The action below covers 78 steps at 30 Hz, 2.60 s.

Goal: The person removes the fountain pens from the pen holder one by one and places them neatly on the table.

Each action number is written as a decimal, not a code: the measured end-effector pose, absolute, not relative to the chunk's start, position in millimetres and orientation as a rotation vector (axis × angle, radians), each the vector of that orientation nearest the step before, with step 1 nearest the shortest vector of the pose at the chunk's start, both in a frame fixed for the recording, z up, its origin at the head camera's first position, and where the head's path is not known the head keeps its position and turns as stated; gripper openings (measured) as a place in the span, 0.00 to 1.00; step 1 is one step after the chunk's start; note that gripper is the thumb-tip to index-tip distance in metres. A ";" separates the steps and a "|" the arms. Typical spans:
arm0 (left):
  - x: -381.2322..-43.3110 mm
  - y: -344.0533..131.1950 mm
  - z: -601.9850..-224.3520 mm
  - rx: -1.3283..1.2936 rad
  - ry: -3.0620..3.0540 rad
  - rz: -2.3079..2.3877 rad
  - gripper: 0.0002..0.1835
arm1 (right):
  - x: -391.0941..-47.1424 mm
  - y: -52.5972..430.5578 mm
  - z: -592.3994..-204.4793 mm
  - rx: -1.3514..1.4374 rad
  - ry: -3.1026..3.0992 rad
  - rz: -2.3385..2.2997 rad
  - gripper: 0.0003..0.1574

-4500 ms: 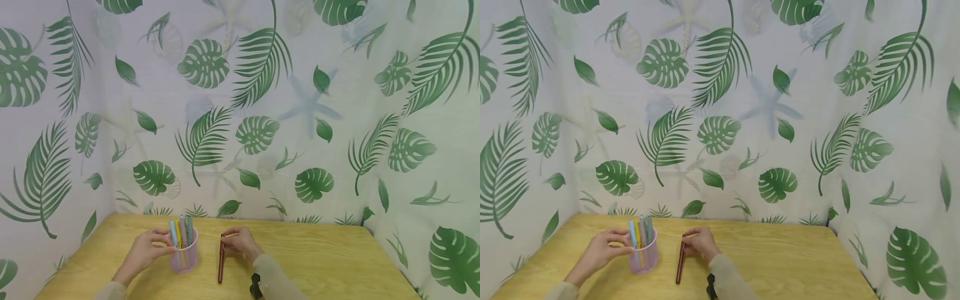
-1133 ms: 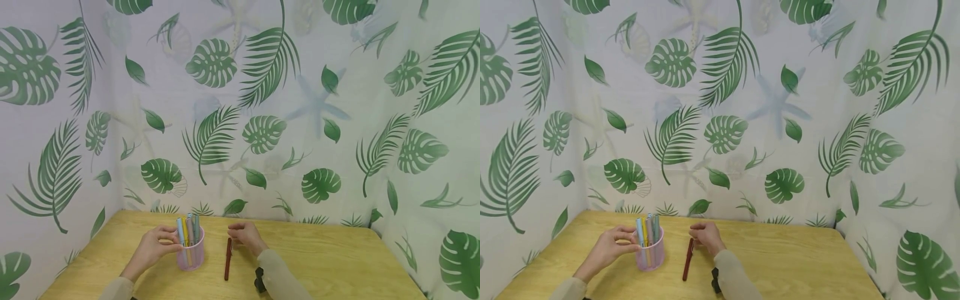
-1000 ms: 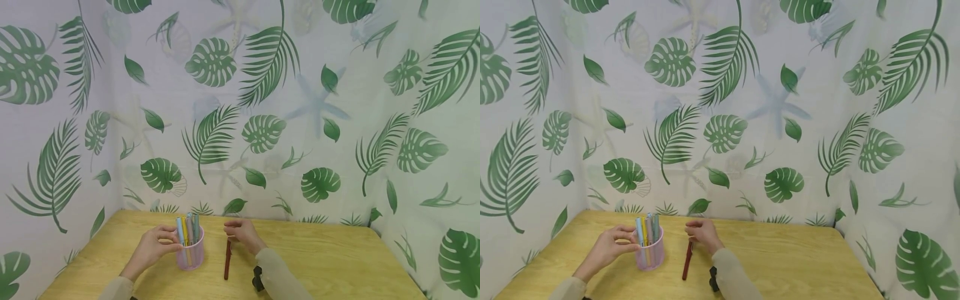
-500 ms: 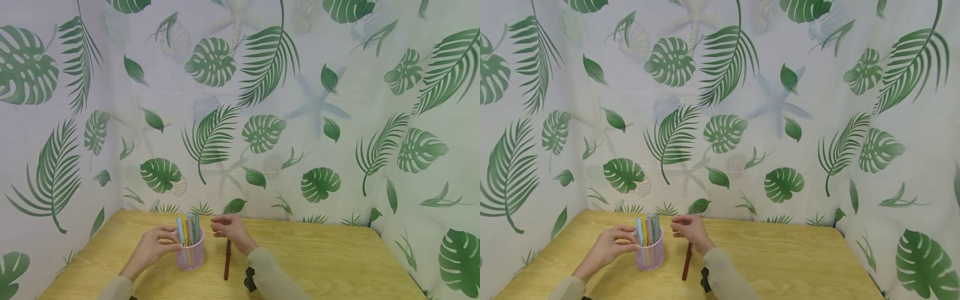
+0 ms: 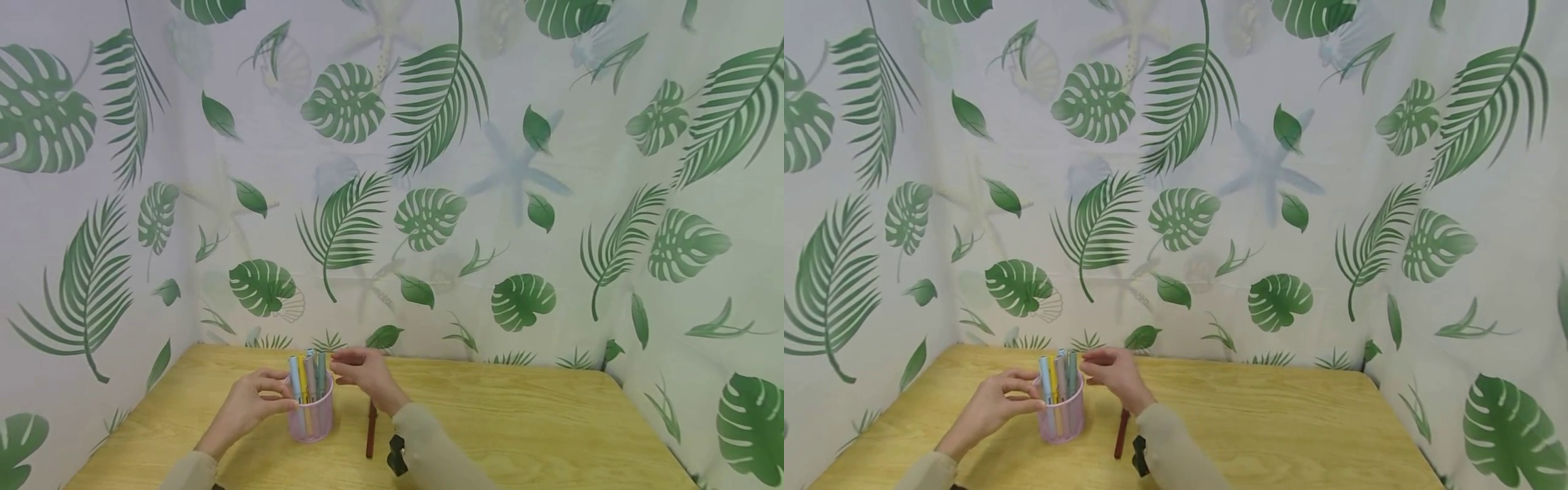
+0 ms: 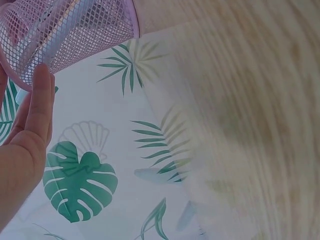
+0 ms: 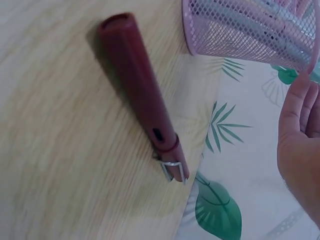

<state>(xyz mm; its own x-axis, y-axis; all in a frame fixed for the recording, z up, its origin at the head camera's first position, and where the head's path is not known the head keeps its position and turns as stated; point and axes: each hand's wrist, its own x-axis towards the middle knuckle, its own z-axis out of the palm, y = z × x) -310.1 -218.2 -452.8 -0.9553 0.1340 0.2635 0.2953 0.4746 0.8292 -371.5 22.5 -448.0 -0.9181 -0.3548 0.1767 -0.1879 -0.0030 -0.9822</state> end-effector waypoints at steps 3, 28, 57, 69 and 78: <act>-310.0 -217.9 -453.8 -0.384 -2.547 -1.496 0.10 | -371.4 18.9 -446.9 -0.604 2.132 -2.058 0.18; -310.2 -220.3 -454.5 -0.421 -2.539 -1.521 0.10 | -373.9 3.7 -446.8 -0.549 2.231 -2.048 0.18; -311.5 -219.5 -451.2 -0.423 -2.545 -1.488 0.10 | -373.9 1.0 -442.0 -0.493 2.330 -2.022 0.19; -308.5 -219.3 -450.9 -0.425 -2.551 -1.494 0.10 | -373.2 4.8 -433.5 -0.547 2.210 -2.157 0.21; -306.8 -217.7 -450.5 -0.407 -2.554 -1.483 0.10 | -373.0 10.5 -428.1 -0.504 2.191 -2.267 0.19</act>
<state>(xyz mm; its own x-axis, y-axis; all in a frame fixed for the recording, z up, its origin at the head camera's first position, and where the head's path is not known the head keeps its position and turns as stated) -306.8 -217.7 -450.5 -0.9502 0.1532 0.2714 0.3116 0.4712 0.8251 -373.0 10.5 -428.1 -0.9488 -0.1801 0.2595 -0.2532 -0.0576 -0.9657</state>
